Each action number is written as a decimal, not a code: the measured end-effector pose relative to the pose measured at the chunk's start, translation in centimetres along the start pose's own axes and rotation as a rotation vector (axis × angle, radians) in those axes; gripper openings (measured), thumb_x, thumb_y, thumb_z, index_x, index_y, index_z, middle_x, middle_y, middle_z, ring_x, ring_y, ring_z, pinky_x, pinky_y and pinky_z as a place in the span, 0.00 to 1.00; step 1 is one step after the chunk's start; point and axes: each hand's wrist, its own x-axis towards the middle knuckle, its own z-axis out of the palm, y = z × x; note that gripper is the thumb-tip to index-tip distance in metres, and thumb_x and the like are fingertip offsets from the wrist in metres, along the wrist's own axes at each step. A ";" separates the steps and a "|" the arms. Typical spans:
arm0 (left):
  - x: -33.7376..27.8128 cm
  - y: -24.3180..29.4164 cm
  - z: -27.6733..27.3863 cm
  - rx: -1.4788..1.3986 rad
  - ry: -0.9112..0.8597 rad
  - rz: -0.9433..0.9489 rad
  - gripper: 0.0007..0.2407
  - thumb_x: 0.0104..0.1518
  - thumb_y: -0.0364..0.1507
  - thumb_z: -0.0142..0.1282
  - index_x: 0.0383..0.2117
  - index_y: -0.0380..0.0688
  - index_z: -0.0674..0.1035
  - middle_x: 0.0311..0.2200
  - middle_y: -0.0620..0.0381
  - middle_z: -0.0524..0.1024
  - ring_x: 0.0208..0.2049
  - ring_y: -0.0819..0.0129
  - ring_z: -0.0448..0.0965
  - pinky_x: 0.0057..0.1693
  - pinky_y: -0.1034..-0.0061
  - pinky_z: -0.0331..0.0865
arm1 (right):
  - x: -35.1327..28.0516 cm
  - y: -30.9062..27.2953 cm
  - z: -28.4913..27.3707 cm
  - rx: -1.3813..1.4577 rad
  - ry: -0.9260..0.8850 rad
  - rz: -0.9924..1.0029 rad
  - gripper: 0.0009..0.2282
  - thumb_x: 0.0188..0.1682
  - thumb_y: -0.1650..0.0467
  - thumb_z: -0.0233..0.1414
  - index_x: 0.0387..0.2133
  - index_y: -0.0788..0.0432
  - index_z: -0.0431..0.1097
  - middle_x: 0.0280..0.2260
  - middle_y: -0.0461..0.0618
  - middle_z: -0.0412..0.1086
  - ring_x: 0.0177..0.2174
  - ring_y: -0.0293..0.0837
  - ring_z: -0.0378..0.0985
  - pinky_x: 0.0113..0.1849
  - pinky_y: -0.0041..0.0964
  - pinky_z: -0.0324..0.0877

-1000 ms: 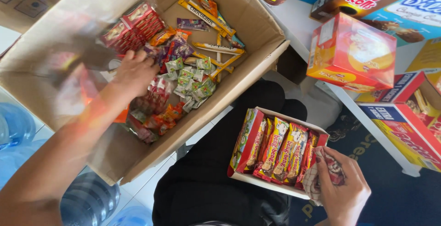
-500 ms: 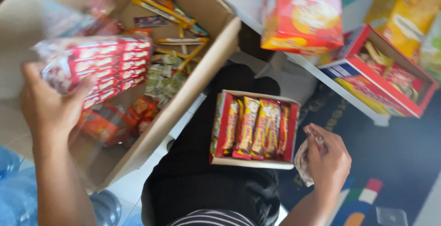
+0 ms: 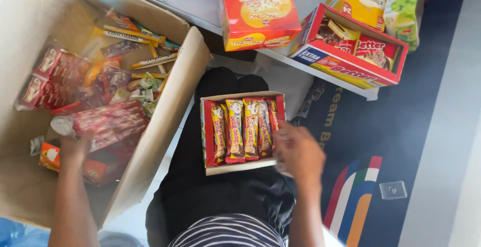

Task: The person sorts and organizes various snacks and candies from a large box into smaller containers.

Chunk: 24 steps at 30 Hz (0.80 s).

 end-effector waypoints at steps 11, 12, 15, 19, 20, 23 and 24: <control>1.0 0.9 0.8 0.348 -0.050 -0.057 0.29 0.53 0.44 0.61 0.55 0.30 0.77 0.51 0.29 0.78 0.54 0.37 0.78 0.59 0.52 0.70 | 0.0 -5.5 4.3 -0.294 -0.253 -0.443 0.28 0.42 0.53 0.60 0.59 0.35 0.64 0.37 0.51 0.75 0.36 0.55 0.81 0.35 0.50 0.75; 1.9 -1.1 1.2 0.418 -0.075 -0.138 0.30 0.55 0.47 0.60 0.55 0.30 0.77 0.51 0.28 0.77 0.54 0.35 0.77 0.58 0.50 0.69 | 0.0 -5.4 4.3 -0.289 -0.239 -0.457 0.28 0.42 0.54 0.60 0.58 0.34 0.65 0.36 0.50 0.75 0.36 0.54 0.81 0.35 0.50 0.75; 0.9 -0.7 -0.2 0.572 0.052 -0.059 0.29 0.55 0.50 0.56 0.49 0.34 0.69 0.46 0.35 0.67 0.50 0.43 0.66 0.54 0.58 0.60 | -0.3 -4.7 3.3 -0.221 -0.209 -0.377 0.25 0.43 0.57 0.59 0.56 0.33 0.68 0.36 0.47 0.76 0.37 0.52 0.81 0.35 0.49 0.75; -6.2 21.7 -1.9 0.333 0.382 0.473 0.28 0.62 0.32 0.62 0.64 0.25 0.67 0.64 0.29 0.65 0.67 0.34 0.64 0.71 0.53 0.58 | 0.3 -3.2 0.6 -0.149 -0.099 -0.199 0.20 0.45 0.58 0.58 0.54 0.34 0.72 0.37 0.44 0.76 0.37 0.50 0.81 0.36 0.49 0.75; -9.0 28.3 -1.8 0.240 0.397 0.517 0.20 0.67 0.27 0.59 0.62 0.31 0.69 0.63 0.35 0.66 0.67 0.41 0.65 0.72 0.57 0.59 | 0.5 -2.6 0.0 -0.167 -0.063 -0.130 0.20 0.46 0.58 0.57 0.53 0.35 0.73 0.37 0.44 0.76 0.37 0.51 0.81 0.36 0.49 0.75; -15.8 37.2 0.9 0.072 0.252 0.687 0.14 0.67 0.23 0.56 0.58 0.40 0.73 0.60 0.46 0.70 0.64 0.51 0.70 0.71 0.61 0.63 | 1.2 -0.8 -1.1 -0.197 -0.012 0.010 0.19 0.46 0.57 0.57 0.52 0.36 0.74 0.36 0.46 0.76 0.38 0.53 0.80 0.37 0.49 0.74; -17.3 38.8 2.7 0.000 0.111 0.796 0.14 0.64 0.24 0.56 0.55 0.42 0.74 0.58 0.50 0.72 0.62 0.55 0.73 0.70 0.61 0.64 | 1.4 -0.2 -1.5 -0.213 -0.006 0.057 0.20 0.45 0.56 0.58 0.52 0.37 0.74 0.36 0.47 0.76 0.39 0.53 0.80 0.37 0.50 0.74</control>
